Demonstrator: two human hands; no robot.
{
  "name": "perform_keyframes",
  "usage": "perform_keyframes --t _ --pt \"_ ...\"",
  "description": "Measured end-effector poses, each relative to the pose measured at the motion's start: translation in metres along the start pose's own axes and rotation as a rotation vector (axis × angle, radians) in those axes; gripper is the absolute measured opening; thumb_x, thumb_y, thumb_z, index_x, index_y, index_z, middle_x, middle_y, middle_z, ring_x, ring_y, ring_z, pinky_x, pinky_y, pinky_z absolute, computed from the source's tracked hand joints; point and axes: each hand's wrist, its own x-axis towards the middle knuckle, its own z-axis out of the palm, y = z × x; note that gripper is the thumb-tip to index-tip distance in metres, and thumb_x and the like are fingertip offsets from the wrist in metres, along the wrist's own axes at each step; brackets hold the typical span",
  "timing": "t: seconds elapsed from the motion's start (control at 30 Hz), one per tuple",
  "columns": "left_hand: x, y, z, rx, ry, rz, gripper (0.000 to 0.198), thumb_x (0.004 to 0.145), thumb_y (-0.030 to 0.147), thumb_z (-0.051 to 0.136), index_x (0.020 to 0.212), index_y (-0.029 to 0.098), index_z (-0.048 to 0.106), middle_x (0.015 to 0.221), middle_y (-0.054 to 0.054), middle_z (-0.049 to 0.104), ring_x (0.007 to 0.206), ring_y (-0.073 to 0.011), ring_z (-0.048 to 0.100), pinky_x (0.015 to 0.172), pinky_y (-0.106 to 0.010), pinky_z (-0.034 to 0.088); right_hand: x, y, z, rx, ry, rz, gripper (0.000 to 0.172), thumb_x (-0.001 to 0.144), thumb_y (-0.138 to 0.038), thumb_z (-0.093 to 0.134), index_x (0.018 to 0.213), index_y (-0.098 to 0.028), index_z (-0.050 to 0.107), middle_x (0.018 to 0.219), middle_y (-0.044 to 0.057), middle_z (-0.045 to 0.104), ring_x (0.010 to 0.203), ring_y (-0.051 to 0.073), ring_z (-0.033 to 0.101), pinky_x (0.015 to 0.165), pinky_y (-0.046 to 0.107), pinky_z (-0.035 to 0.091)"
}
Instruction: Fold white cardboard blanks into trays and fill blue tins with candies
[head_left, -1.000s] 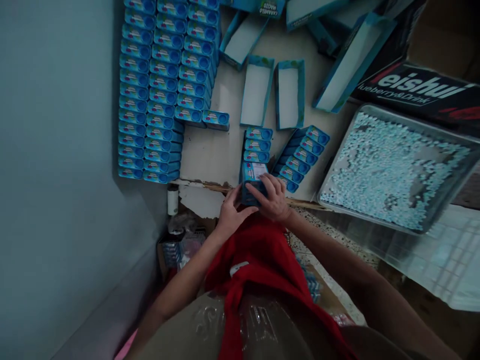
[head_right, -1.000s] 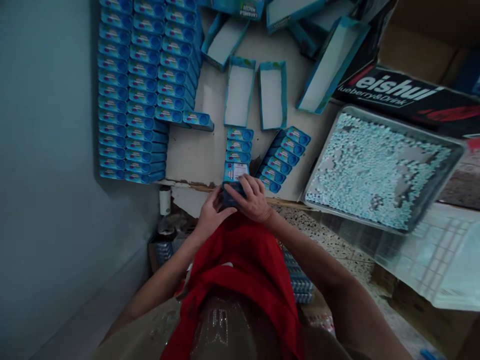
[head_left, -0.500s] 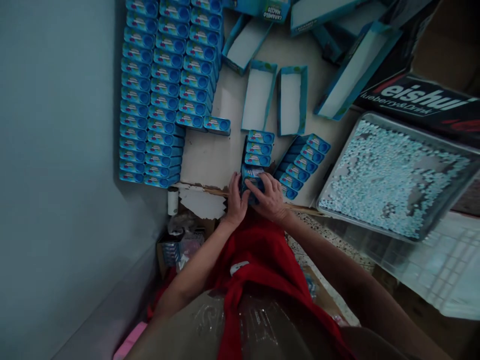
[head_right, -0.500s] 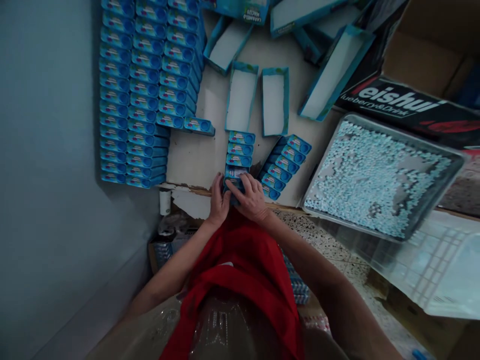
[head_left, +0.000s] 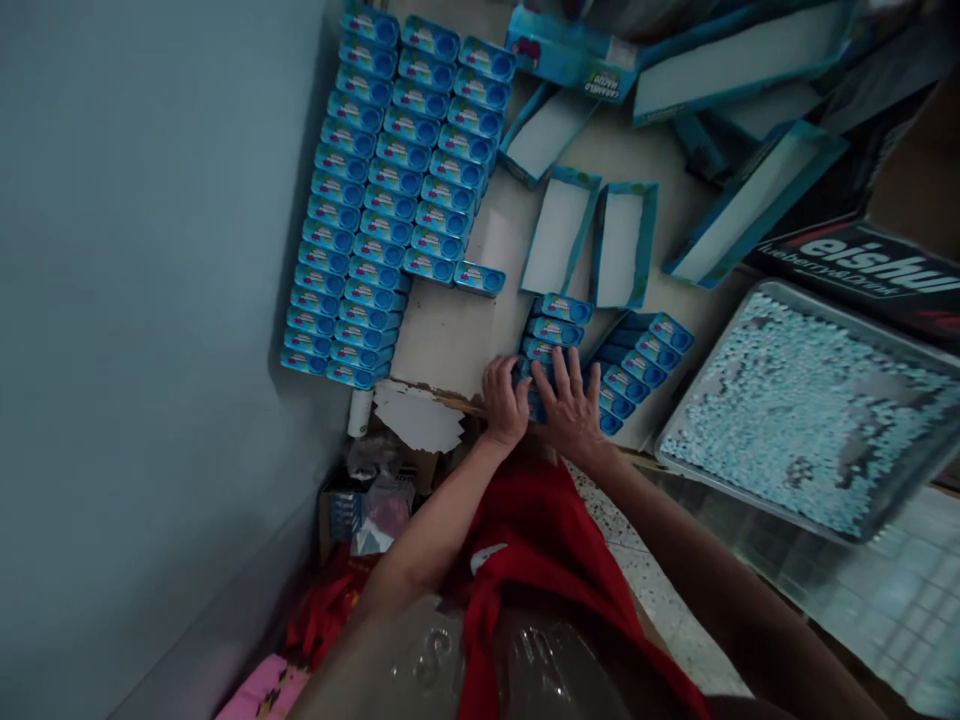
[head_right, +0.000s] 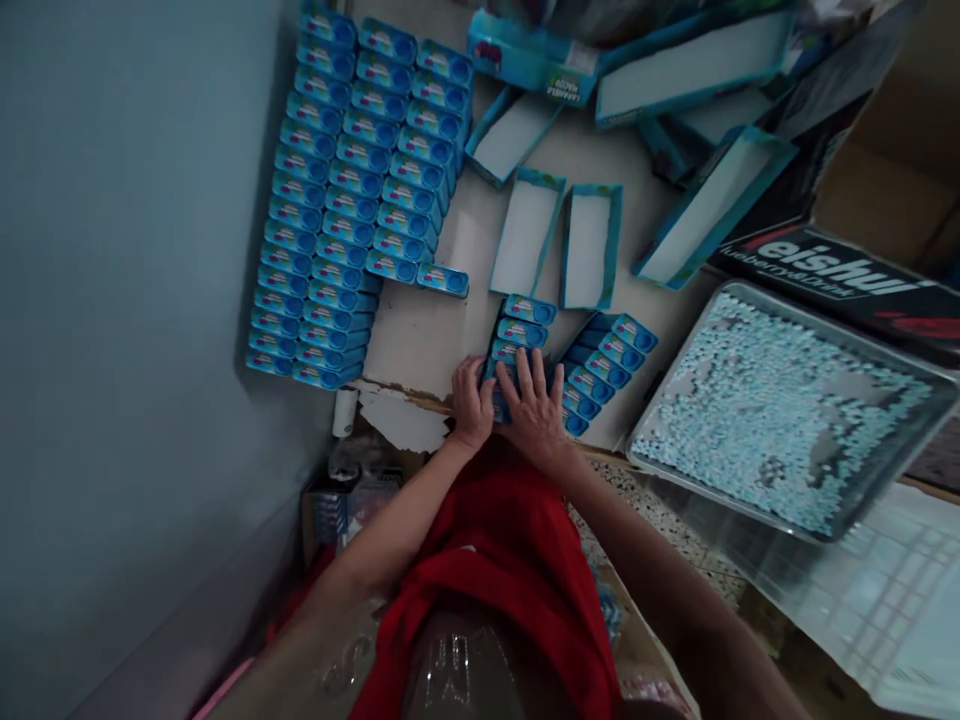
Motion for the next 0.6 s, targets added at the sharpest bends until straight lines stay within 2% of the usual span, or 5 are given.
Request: perform_keyframes --t 0.17,0.3,0.4,0.5,0.6 --pt "0.006 -0.007 -0.028 -0.162 -0.149 -0.172 0.069 0.107 0.068 0.042 0.152 0.016 0.052 0.147 -0.021 0.063 0.138 -0.0296 0.061 0.119 -0.048 0.048 0.066 -0.008 -0.041 0.112 0.011 -0.062 0.05 0.097 -0.047 0.067 0.141 -0.026 0.067 0.167 0.015 0.046 0.161 0.039 0.032 0.128 0.061 0.033" --pt "0.022 -0.018 -0.056 -0.129 -0.249 -0.17 0.046 0.106 0.05 0.054 0.135 0.016 0.066 0.132 -0.018 0.073 0.124 -0.0284 0.07 0.112 -0.046 0.053 0.161 -0.029 -0.044 0.14 0.007 0.01 0.069 0.097 -0.043 0.069 0.158 -0.016 0.05 0.161 0.021 0.05 0.146 0.037 0.048 0.118 0.053 0.043" --pt "0.025 -0.027 -0.073 -0.034 -0.251 -0.182 0.033 0.1 0.038 0.066 0.124 0.016 0.072 0.119 -0.016 0.078 0.112 -0.0282 0.075 0.104 -0.045 0.058 0.212 -0.042 -0.037 0.082 -0.105 -0.009 0.062 0.098 -0.031 0.066 0.156 -0.014 0.051 0.148 0.021 0.061 0.134 0.036 0.056 0.111 0.049 0.046" --pt "0.019 -0.031 -0.084 -0.001 -0.175 -0.203 0.028 0.097 0.033 0.069 0.121 0.017 0.073 0.116 -0.014 0.079 0.11 -0.0274 0.076 0.101 -0.043 0.059 0.226 -0.045 -0.032 0.036 -0.17 -0.011 0.044 0.101 -0.021 0.054 0.145 -0.014 0.058 0.136 0.019 0.069 0.123 0.034 0.063 0.103 0.046 0.047" --pt "0.016 -0.032 -0.087 -0.048 -0.022 -0.282 0.027 0.098 0.03 0.067 0.122 0.019 0.072 0.113 -0.012 0.079 0.106 -0.0245 0.076 0.098 -0.04 0.061 0.221 -0.042 -0.032 0.043 -0.193 -0.047 0.039 0.102 -0.024 0.055 0.14 -0.018 0.061 0.135 0.017 0.07 0.124 0.034 0.063 0.097 0.041 0.049"
